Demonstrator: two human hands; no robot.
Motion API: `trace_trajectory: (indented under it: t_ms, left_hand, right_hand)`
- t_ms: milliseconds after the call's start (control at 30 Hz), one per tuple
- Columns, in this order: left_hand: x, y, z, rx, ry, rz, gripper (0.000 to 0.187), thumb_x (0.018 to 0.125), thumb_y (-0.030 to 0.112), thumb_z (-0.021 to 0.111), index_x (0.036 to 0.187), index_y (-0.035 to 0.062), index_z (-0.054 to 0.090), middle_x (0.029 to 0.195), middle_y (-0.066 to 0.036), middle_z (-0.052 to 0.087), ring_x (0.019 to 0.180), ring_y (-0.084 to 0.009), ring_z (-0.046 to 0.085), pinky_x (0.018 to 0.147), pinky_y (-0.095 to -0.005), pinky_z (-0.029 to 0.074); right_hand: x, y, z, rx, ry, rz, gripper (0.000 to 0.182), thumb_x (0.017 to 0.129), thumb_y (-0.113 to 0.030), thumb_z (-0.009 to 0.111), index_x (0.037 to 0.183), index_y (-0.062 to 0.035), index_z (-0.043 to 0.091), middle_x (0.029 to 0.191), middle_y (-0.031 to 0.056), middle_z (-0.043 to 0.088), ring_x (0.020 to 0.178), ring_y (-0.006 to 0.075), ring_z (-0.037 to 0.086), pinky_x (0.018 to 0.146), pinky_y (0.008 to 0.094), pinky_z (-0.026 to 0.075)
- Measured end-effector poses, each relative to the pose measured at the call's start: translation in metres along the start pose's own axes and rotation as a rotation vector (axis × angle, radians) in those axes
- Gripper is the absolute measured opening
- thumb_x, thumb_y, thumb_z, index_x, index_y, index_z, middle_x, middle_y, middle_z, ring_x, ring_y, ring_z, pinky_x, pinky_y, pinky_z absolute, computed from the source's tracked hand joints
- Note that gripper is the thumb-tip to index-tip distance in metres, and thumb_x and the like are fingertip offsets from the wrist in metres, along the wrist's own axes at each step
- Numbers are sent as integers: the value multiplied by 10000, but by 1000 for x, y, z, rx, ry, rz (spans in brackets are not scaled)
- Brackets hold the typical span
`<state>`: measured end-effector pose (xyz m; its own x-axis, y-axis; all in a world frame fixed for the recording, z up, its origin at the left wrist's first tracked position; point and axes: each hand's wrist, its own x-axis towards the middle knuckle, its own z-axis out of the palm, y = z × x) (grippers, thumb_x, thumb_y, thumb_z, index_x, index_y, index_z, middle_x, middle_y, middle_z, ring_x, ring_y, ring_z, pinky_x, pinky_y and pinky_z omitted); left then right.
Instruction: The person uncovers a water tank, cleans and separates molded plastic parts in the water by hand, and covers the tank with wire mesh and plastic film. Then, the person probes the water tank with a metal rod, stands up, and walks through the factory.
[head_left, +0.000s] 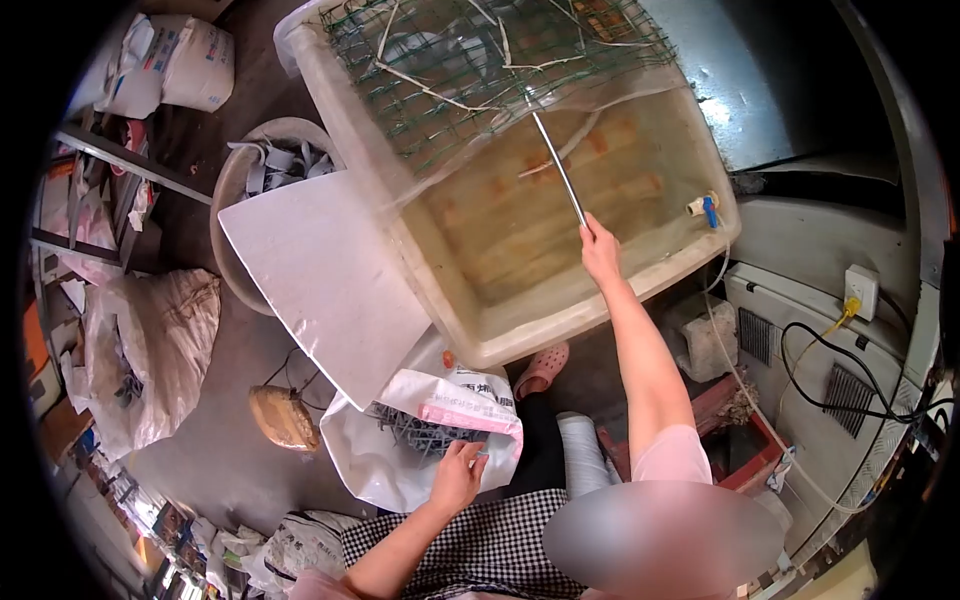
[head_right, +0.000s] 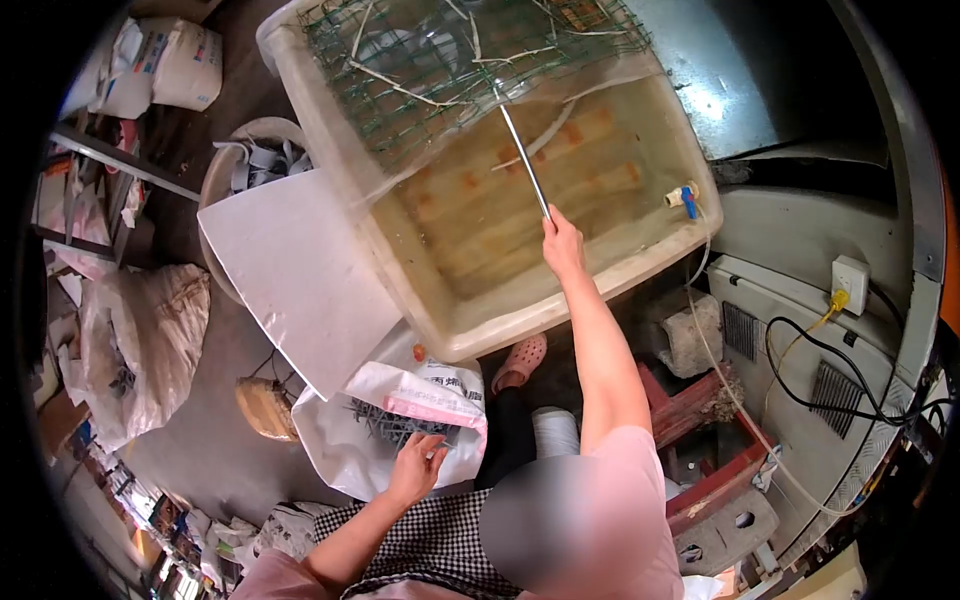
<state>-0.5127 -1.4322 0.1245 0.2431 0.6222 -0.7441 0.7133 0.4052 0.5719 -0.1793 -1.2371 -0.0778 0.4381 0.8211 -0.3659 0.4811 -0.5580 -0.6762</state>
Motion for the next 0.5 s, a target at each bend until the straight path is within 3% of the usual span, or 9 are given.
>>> trace_trajectory:
  t_ms: [167,233,267,433,500]
  left_hand:
    - [3,-7,5,23,16,20,213,823,94,614,1004,-17,596,945,-191,571,797,-330,606,694,-392,494]
    - [6,-7,7,80,24,69,200,831,66,608,1013,-18,608,943,-166,570,771,-269,621,602,-309,534]
    - [6,-7,7,79,22,69,200,831,66,608,1013,-18,608,943,-166,570,771,-269,621,602,-309,534]
    - [5,8,-3,58,38,114,201,833,71,607,1017,-12,610,924,-163,569,754,-270,626,607,-315,534]
    - [2,10,-7,13,30,92,201,828,76,608,1007,-15,606,925,-178,573,775,-300,614,654,-353,512]
  right_hand:
    - [49,-34,33,101,5,-136,292,888,-233,525,1140,-95,574,878,209,622,858,414,572,718,428,458]
    - [56,-36,35,140,-34,-60,300,889,-230,524,1157,-103,569,880,210,622,855,409,577,721,425,458]
    - [57,-38,33,175,-67,11,309,889,-226,523,1173,-110,565,881,210,623,853,404,583,725,422,459]
    - [-33,12,-22,14,4,-112,365,914,-217,489,1274,-158,498,970,242,604,915,409,570,764,414,459]
    - [-82,14,-58,-192,-133,129,372,922,-226,481,1289,-165,483,972,262,593,929,424,555,762,418,459]
